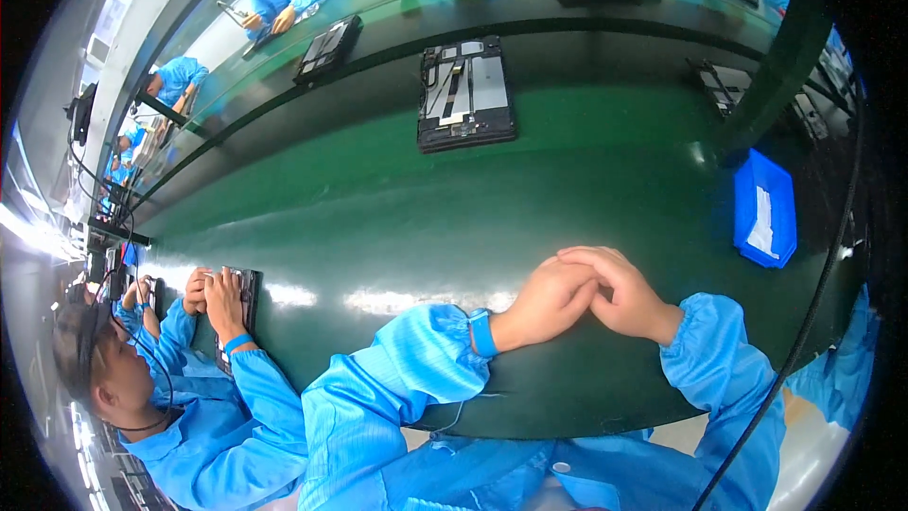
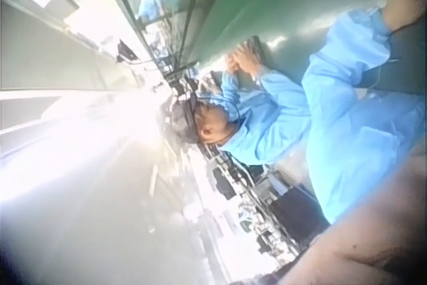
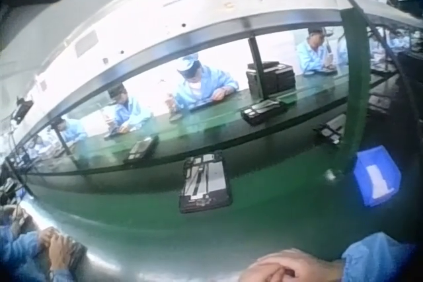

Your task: The person assembles tablet computers on a conveyor belt by positioning and attaching ribbon cables to internal components, pressing them down by hand, and sliding the units forward along the line.

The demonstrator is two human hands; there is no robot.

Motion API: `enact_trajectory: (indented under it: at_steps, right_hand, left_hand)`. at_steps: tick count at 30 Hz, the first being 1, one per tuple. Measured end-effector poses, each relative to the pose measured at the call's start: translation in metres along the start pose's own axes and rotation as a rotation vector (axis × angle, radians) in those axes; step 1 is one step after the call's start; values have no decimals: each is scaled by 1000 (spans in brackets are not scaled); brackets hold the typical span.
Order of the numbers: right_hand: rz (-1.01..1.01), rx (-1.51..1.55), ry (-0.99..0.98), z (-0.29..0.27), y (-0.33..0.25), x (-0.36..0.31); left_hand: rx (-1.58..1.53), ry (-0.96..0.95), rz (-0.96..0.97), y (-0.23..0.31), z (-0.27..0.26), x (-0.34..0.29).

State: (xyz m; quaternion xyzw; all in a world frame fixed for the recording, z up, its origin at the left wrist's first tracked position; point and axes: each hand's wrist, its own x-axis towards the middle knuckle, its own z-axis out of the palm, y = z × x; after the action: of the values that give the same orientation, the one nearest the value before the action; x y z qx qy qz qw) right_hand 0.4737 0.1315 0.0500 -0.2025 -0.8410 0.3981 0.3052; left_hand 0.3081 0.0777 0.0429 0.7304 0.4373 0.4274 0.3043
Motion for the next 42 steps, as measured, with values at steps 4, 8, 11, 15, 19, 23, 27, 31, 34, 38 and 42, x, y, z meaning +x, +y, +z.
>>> enact_trajectory:
  at_steps: [4,8,11,15,19,23,27,31,34,38,42]
  right_hand:
    - [17,7,-18,-3,1,-1]
    - [16,5,-11,-5,3,-2]
    - [9,5,-12,-9,4,-3]
    - [26,10,-22,-16,10,-5]
    - [23,18,-16,-30,22,-11]
    - [35,29,-22,-42,29,-14]
    - [33,36,-16,-44,32,-18]
    - [31,20,-13,-52,32,-23]
    - [23,4,-19,-58,32,-26]
    - [24,10,-20,-64,36,-30]
    - [14,-2,-30,-71,38,-32]
  left_hand:
    - [-14,-8,-7,0,1,2]
    - [4,-19,-8,1,3,4]
    - [7,-15,-9,1,6,7]
    - [12,-30,-28,0,12,13]
    - [10,-12,-12,-2,28,26]
    - [9,3,-19,-2,38,36]
    - [29,-6,-23,1,40,39]
    - [8,-3,-7,2,49,42]
    - [31,7,10,5,53,45]
    - [29,-17,-7,4,60,49]
    - [27,-12,-22,5,66,53]
